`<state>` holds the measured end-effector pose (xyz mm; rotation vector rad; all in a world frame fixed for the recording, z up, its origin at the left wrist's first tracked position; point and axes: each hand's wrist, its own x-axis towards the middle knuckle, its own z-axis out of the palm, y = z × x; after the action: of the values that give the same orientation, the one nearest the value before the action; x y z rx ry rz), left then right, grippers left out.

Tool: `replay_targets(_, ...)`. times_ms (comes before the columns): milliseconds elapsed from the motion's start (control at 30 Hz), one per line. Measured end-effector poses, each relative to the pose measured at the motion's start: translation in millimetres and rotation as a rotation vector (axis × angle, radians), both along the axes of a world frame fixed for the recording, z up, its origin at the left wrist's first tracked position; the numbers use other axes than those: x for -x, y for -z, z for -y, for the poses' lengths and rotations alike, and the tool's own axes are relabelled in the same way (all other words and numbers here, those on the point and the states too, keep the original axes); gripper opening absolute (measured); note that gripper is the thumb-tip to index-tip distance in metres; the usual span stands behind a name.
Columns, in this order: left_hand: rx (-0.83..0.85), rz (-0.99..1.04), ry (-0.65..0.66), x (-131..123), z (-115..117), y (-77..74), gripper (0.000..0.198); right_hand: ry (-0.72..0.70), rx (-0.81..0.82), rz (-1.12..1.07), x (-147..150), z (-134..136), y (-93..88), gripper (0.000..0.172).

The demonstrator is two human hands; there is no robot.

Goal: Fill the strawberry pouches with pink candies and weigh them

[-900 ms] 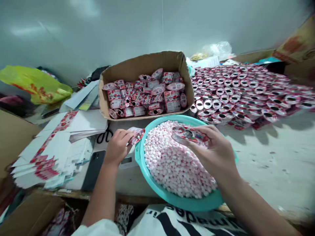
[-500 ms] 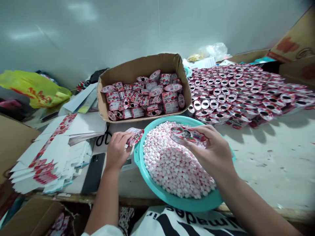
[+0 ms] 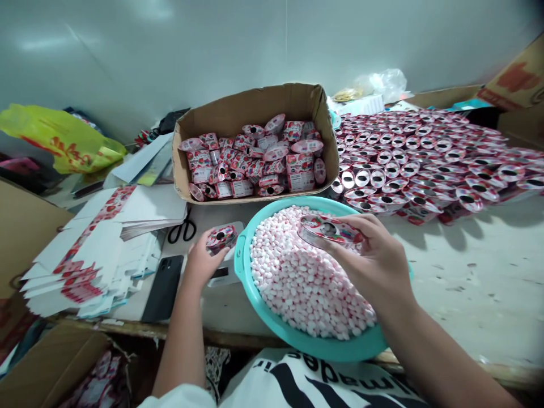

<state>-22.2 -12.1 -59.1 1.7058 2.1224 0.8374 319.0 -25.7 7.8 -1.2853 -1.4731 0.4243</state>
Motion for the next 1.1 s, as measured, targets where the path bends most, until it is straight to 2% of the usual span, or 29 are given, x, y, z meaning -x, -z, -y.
replay_targets(67, -0.079, 0.038, -0.025, 0.7, 1.0, 5.8, 0.085, 0.004, 0.003, 0.001, 0.2, 0.0, 0.2, 0.03)
replay_targets(133, -0.175, 0.068, -0.052, -0.3, 1.9, 6.9, 0.09, 0.011, 0.005, -0.002, 0.5, 0.0, 0.1, 0.03)
replay_targets(300, -0.43, 0.03, -0.074, -3.1, 2.2, -8.0, 0.065, -0.001, -0.006, -0.002, 1.3, -0.2, 0.1, 0.029)
replay_targets(433, -0.553, -0.022, -0.064, -2.3, 3.2, -18.2, 0.042, -0.01, -0.01, -0.004, 0.7, 0.1, 0.9, 0.03)
replay_targets(567, -0.592, -0.032, -0.062, -2.7, 5.5, -18.9, 0.034, 0.002, -0.013, -0.012, 1.2, 0.5, 0.1, 0.029)
replay_targets(800, -0.528, -0.048, -0.049, -11.3, 8.7, -23.9, 0.032, 0.002, -0.013, 0.014, 1.6, -0.1, -2.1, 0.027)
replay_targets(933, -0.601, -0.056, -0.044, -16.2, 10.8, -26.3, 0.028, -0.028, -0.035, -0.004, -0.1, -1.0, 0.2, 0.026)
replay_targets(1033, -0.651, 0.008, -0.014, -32.4, 14.4, -27.1, 0.032, -0.077, -0.058, -0.007, -0.6, -0.9, 1.0, 0.032)
replay_targets(1100, -0.617, 0.106, 0.042, -53.8, 17.6, -28.8, 0.046, -0.1, -0.071, -0.015, -0.6, -0.5, 0.9, 0.033)
